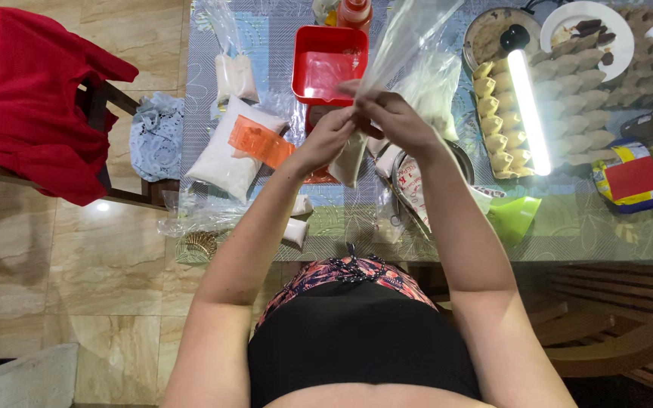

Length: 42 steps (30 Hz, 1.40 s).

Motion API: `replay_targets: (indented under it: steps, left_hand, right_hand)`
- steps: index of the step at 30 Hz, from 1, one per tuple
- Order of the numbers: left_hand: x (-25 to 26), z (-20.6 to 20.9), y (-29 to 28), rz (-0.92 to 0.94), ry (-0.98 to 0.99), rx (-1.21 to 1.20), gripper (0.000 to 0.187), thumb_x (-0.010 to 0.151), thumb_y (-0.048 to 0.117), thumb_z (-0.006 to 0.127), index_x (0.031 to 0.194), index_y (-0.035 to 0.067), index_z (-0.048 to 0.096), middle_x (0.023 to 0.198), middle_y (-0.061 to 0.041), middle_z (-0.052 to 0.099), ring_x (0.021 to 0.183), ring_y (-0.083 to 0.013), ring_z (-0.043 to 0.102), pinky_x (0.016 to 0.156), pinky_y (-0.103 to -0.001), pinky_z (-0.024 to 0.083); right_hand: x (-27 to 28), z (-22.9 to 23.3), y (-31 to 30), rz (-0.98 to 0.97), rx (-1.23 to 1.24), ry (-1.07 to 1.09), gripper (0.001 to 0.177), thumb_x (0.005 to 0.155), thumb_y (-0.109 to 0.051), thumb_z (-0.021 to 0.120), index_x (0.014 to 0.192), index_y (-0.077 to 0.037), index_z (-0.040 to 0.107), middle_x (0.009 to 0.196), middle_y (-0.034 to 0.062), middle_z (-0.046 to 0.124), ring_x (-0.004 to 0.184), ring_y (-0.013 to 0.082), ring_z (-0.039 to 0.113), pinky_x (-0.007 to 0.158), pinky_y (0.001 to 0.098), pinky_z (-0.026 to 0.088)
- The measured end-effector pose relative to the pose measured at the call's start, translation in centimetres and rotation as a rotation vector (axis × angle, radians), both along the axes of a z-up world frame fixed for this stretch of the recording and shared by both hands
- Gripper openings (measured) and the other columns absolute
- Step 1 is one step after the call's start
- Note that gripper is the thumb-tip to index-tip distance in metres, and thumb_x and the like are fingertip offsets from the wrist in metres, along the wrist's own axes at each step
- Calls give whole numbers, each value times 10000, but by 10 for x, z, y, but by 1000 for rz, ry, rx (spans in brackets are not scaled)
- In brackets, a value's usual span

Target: The person scoops a white powder from a red container into small plastic bags using a spoon, then ties each bag shut by hand. The filled bags are placed on the table next to other filled bags.

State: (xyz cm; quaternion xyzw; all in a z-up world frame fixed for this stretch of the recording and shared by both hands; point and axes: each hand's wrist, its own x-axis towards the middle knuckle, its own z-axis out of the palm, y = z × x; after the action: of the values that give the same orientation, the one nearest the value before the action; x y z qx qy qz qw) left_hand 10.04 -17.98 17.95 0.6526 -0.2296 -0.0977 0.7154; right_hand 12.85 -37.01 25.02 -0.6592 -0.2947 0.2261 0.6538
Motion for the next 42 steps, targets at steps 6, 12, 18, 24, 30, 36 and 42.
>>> replay_targets:
  steps: [6,12,18,24,30,36,42]
  left_hand:
    - [-14,33,0,117,158,358,445,1012,332,547,1357,54,519,1149,-85,700,1048,-186,703,903,-326,570]
    - [-30,62,5,114,-186,501,861,746,361,910,1367,-8,441,1268,-220,616,1144,-333,630,970,-421,506]
    - [-15,80,27,41,134,31,740,911,428,724,1464,152,317,1305,-146,622,1135,-310,673,977,-479,563]
    - [1,101,-2,409,-362,438,717,1085,628,289,1022,47,705,986,-81,680,1075,-277,614,938,-387,474]
    - [2,117,-9,363,-338,523,726,1074,608,283,1013,19,702,929,-122,634,1011,-267,609,936,-388,488]
    - [-14,102,0,280,-473,213,712,968,569,716,1397,49,487,1301,-177,596,1201,-268,595,999,-395,523]
    - [-64,23,-19,435,-190,994,898,784,387,912,1506,102,460,1065,-153,713,946,-333,707,795,-451,574]
  right_hand:
    - [-6,-10,7,-201,264,163,331,1148,-314,437,1120,-48,632,1134,2,656,782,110,526,690,262,426]
    - [5,-32,9,-188,573,323,310,1214,-255,428,1006,-95,592,858,-4,509,784,108,499,782,290,470]
    - [7,-53,12,-26,166,-69,471,1129,-435,337,1010,-73,612,826,3,553,716,106,518,627,276,448]
    - [3,-64,26,-94,54,-210,414,1130,-382,385,1221,-17,558,967,32,584,836,135,561,752,283,531]
    - [-5,-85,36,-168,117,-274,336,1143,-228,445,1238,41,622,1109,102,662,1003,174,607,898,363,536]
    - [21,-102,19,-506,478,335,283,1087,-172,401,1019,-24,633,895,48,655,766,134,630,685,292,591]
    - [28,-83,13,-624,676,381,309,1217,-223,428,1161,-25,659,930,-21,601,690,36,477,640,186,482]
